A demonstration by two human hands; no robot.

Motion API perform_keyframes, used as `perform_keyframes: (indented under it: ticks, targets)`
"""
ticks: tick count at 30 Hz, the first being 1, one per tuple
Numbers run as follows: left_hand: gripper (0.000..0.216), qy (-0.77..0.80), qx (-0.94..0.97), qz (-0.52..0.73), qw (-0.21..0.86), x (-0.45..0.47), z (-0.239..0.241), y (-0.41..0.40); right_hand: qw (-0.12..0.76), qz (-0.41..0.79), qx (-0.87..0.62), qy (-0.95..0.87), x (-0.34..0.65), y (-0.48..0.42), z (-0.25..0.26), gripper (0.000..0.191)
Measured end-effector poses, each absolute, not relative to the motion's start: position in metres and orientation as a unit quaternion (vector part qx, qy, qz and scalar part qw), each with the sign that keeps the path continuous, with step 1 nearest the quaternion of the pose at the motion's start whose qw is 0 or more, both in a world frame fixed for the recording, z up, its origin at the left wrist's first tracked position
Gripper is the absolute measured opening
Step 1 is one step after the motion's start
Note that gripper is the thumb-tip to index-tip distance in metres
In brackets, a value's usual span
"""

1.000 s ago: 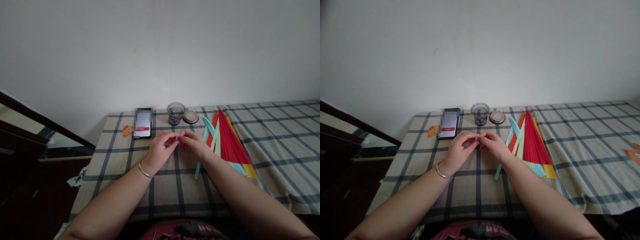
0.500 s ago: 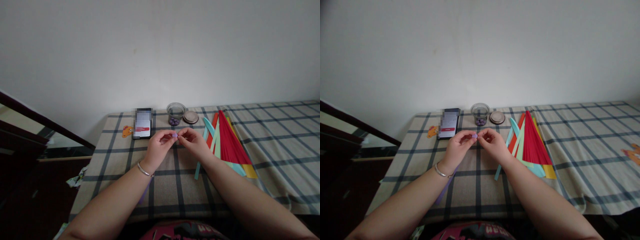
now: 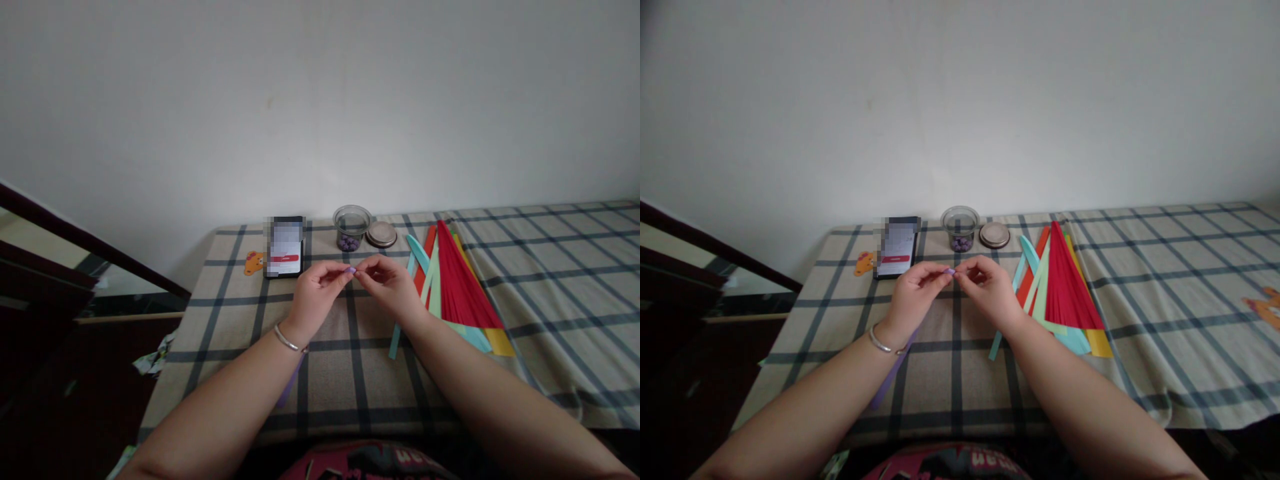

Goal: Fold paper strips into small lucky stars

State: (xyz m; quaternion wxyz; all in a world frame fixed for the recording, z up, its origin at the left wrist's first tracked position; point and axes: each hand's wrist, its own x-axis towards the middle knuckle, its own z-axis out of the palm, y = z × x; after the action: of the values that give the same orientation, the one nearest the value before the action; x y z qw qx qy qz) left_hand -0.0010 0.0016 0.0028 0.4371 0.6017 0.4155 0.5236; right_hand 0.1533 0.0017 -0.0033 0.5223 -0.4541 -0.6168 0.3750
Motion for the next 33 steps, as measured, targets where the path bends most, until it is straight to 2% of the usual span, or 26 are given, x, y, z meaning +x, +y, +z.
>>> perform_keyframes:
  ticks: [9, 24, 33]
  targets:
    - [0.021, 0.399, 0.541, 0.542, 0.504, 0.0014, -0.0010, 0.0031, 0.511, 0.320, -0.450, -0.659, 0.1542, -0.0020, 0.0013, 0.009]
    - [0.019, 0.421, 0.579, 0.516, 0.470, 0.0008, 0.0018, 0.0036, 0.515, 0.295, -0.461, -0.660, 0.1565, 0.0001, 0.0008, 0.008]
    - [0.022, 0.397, 0.526, 0.520, 0.543, 0.0017, -0.0018, 0.0047, 0.505, 0.268, -0.451, -0.685, 0.1598, 0.0002, 0.0037, 0.005]
